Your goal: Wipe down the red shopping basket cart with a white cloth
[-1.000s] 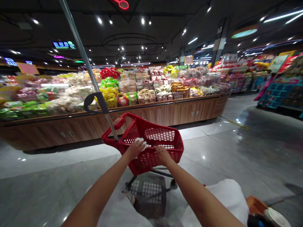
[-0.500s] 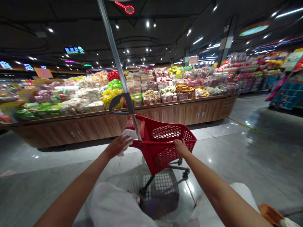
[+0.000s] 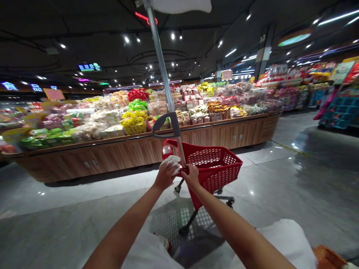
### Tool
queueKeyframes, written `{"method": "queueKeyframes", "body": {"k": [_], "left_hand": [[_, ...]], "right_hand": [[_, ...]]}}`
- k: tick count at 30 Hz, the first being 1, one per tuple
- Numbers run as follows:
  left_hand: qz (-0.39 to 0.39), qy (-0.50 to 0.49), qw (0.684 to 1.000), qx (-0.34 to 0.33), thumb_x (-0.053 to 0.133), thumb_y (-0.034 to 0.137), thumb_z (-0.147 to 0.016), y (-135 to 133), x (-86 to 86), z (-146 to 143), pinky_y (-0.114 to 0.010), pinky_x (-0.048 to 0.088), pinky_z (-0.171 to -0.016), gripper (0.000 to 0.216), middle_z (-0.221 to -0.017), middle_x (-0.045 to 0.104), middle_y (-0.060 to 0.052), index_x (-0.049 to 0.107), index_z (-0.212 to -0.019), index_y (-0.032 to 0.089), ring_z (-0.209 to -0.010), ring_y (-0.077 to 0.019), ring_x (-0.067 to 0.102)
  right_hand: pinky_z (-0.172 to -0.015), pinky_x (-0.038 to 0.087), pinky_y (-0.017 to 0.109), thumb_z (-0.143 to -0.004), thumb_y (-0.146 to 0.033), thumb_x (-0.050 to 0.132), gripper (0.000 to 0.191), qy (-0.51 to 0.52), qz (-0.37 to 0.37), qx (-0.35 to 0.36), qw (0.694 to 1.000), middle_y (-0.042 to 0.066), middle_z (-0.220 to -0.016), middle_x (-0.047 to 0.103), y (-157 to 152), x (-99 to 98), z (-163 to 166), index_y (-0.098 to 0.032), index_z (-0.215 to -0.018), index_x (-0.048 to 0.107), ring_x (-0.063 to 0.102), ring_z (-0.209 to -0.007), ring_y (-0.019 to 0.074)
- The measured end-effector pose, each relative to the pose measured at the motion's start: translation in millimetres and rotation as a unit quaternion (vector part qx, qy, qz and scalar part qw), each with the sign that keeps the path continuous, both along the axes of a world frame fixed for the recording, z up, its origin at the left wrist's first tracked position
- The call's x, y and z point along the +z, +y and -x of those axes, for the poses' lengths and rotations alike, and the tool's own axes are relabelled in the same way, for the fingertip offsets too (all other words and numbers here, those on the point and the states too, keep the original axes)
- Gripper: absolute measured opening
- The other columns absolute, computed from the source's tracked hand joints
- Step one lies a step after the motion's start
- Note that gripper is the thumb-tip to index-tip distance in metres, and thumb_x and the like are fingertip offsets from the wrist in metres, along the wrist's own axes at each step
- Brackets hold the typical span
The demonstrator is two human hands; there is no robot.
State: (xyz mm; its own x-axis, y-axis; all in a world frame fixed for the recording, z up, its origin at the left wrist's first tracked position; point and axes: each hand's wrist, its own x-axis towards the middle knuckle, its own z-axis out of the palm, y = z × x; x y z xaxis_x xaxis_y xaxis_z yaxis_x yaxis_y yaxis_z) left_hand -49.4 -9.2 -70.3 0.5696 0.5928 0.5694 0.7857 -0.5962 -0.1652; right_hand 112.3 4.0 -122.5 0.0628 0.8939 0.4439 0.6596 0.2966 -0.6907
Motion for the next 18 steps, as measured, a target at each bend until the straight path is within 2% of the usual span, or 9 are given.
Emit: {"method": "queueKeyframes", "body": {"k": [4,6,10,14,16,18], "left_hand": [[0.064,0.013,0.993,-0.099,0.047,0.035,-0.094,-4.9,18.7,-11.5,-0.041,0.041,-0.105,0.032,-0.124,0.061,-0.008,0.062,-0.120,0.025,-0.117,-0.0221,0.052],[0.091,0.017,0.988,-0.124,0.050,0.035,-0.093,-0.6,29.4,-12.0,-0.037,0.043,-0.102,0.029,-0.121,0.062,-0.006,0.065,-0.116,0.026,-0.115,-0.0206,0.053],[0.100,0.013,0.991,-0.090,0.053,0.029,-0.090,26.6,42.9,-6.6,-0.038,0.042,-0.105,0.027,-0.122,0.062,-0.006,0.068,-0.112,0.025,-0.119,-0.0214,0.051],[0.088,-0.037,0.995,-0.007,0.051,0.028,-0.090,45.9,40.8,-17.9,-0.043,0.044,-0.104,0.030,-0.124,0.061,-0.007,0.068,-0.114,0.023,-0.118,-0.0241,0.053],[0.089,-0.061,0.994,-0.016,0.050,0.029,-0.090,39.2,36.2,-36.8,-0.044,0.043,-0.104,0.031,-0.124,0.062,-0.007,0.067,-0.115,0.022,-0.117,-0.0247,0.053],[0.102,-0.054,0.990,-0.076,0.049,0.029,-0.091,24.8,32.5,-60.6,-0.044,0.040,-0.107,0.030,-0.125,0.062,-0.007,0.067,-0.115,0.023,-0.118,-0.0240,0.053]], "right_hand": [[-0.084,0.037,0.034,-0.087,-0.048,0.049,0.030,0.050,-0.037,-0.022,0.998,0.004,-0.084,0.063,-6.7,-0.7,-37.7,-0.020,-0.082,0.058,0.053,-0.087,0.0217],[-0.080,0.037,0.033,-0.088,-0.052,0.047,0.036,0.063,-0.052,-0.038,0.996,0.004,-0.078,0.061,-11.1,-1.5,-51.0,-0.020,-0.074,0.055,0.052,-0.082,0.0212],[-0.078,0.037,0.033,-0.089,-0.050,0.045,0.038,0.099,-0.077,-0.085,0.988,0.003,-0.068,0.057,-21.8,-4.4,-74.0,-0.022,-0.063,0.048,0.051,-0.078,0.0212],[-0.076,0.040,0.032,-0.084,-0.049,0.050,0.035,0.152,-0.099,-0.084,0.980,0.003,-0.070,0.058,-30.1,-10.1,-98.6,-0.022,-0.063,0.052,0.051,-0.076,0.0210],[-0.075,0.042,0.032,-0.082,-0.049,0.052,0.032,0.182,-0.100,-0.064,0.976,0.004,-0.074,0.061,-29.2,-12.9,-113.3,-0.021,-0.067,0.056,0.053,-0.077,0.0208],[-0.074,0.044,0.032,-0.081,-0.048,0.052,0.030,0.207,-0.090,-0.036,0.974,0.005,-0.077,0.063,-24.4,-13.4,-130.2,-0.020,-0.071,0.060,0.055,-0.077,0.0209]]}}
